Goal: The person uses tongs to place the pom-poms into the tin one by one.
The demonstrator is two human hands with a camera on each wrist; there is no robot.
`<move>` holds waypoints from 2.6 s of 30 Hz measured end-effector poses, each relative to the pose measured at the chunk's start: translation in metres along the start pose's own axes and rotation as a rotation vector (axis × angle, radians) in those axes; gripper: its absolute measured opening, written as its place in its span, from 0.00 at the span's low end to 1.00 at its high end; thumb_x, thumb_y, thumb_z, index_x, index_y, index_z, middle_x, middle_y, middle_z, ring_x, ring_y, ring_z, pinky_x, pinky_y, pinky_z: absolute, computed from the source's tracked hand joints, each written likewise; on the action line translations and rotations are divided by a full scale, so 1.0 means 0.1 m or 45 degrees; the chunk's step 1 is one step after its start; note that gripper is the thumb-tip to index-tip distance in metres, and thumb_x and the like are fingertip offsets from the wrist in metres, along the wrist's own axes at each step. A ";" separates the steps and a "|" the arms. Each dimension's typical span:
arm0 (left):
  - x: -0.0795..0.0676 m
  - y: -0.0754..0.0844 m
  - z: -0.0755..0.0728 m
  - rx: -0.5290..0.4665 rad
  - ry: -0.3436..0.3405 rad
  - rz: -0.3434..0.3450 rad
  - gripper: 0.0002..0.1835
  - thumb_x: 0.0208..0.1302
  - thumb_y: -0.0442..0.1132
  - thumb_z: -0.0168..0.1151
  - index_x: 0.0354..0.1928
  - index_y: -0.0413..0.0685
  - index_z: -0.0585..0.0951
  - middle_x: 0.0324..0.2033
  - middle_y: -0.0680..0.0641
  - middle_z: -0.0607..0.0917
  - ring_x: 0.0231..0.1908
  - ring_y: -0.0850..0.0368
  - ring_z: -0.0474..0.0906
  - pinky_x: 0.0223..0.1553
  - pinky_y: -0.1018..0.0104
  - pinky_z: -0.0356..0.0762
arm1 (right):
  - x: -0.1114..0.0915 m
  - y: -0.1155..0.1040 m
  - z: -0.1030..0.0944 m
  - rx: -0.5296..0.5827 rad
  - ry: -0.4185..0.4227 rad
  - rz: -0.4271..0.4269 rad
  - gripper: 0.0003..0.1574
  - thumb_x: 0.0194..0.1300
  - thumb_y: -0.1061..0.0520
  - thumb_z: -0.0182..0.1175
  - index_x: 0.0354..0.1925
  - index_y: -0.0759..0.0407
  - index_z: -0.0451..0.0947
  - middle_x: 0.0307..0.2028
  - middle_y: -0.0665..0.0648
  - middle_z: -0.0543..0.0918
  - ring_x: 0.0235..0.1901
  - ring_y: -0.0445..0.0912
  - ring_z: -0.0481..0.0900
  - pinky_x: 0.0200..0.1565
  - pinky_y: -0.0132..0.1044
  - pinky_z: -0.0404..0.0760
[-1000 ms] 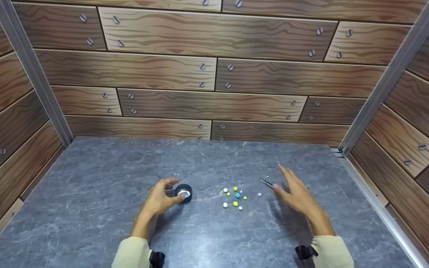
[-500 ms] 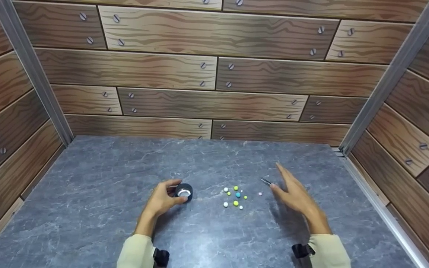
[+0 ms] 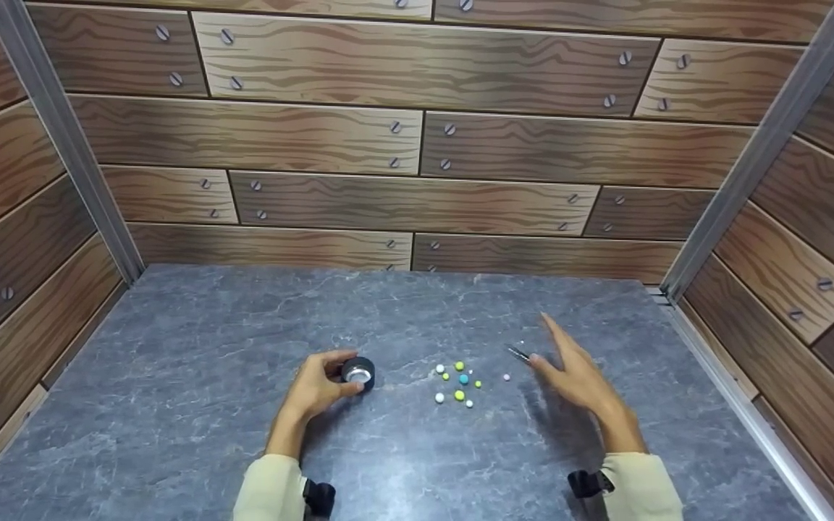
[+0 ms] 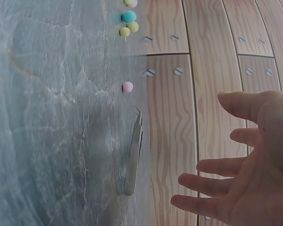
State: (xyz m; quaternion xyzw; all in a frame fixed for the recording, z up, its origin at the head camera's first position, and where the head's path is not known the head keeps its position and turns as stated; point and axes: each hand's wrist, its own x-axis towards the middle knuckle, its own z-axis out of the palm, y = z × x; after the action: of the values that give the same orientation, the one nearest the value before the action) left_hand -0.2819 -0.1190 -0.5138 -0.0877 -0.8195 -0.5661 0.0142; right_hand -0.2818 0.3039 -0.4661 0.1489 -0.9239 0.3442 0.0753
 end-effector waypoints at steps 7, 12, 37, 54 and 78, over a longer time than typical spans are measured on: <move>-0.02 0.03 -0.04 -0.008 -0.045 -0.035 0.30 0.51 0.23 0.75 0.60 0.28 0.80 0.54 0.30 0.86 0.53 0.37 0.85 0.58 0.47 0.83 | 0.02 0.01 -0.06 -0.028 -0.027 0.060 0.49 0.75 0.51 0.59 0.82 0.63 0.46 0.79 0.72 0.55 0.77 0.70 0.54 0.76 0.68 0.54; -0.02 0.01 -0.04 -0.026 -0.090 -0.021 0.30 0.51 0.22 0.74 0.60 0.26 0.79 0.54 0.29 0.85 0.53 0.37 0.84 0.58 0.46 0.82 | 0.05 0.03 -0.15 -0.031 -0.059 0.101 0.43 0.75 0.51 0.59 0.79 0.65 0.55 0.72 0.78 0.66 0.69 0.75 0.68 0.70 0.68 0.69; -0.02 0.05 -0.06 0.021 -0.091 0.016 0.30 0.52 0.23 0.74 0.60 0.27 0.79 0.53 0.29 0.85 0.51 0.38 0.85 0.57 0.47 0.82 | 0.39 0.23 0.13 -0.263 -0.085 0.305 0.22 0.55 0.62 0.73 0.48 0.69 0.84 0.42 0.70 0.90 0.46 0.64 0.88 0.52 0.59 0.83; -0.05 0.09 -0.01 0.064 -0.062 0.044 0.29 0.53 0.22 0.72 0.60 0.26 0.79 0.55 0.27 0.84 0.54 0.34 0.84 0.61 0.42 0.80 | 0.53 0.28 0.23 -0.395 -0.079 0.328 0.07 0.57 0.59 0.72 0.32 0.60 0.84 0.33 0.62 0.88 0.36 0.56 0.84 0.38 0.55 0.81; -0.11 0.08 0.07 -0.002 0.029 -0.001 0.29 0.55 0.20 0.70 0.61 0.26 0.77 0.57 0.25 0.82 0.56 0.33 0.83 0.58 0.45 0.83 | 0.39 -0.04 0.18 -0.211 -0.062 0.161 0.03 0.64 0.66 0.67 0.33 0.66 0.82 0.31 0.60 0.87 0.33 0.48 0.83 0.37 0.43 0.81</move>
State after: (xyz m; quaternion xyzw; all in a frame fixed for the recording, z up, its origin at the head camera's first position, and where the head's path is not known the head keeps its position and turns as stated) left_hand -0.2696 -0.1110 -0.5108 -0.0809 -0.8190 -0.5675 0.0231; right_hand -0.3179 0.2801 -0.4675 0.0920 -0.9583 0.2669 0.0432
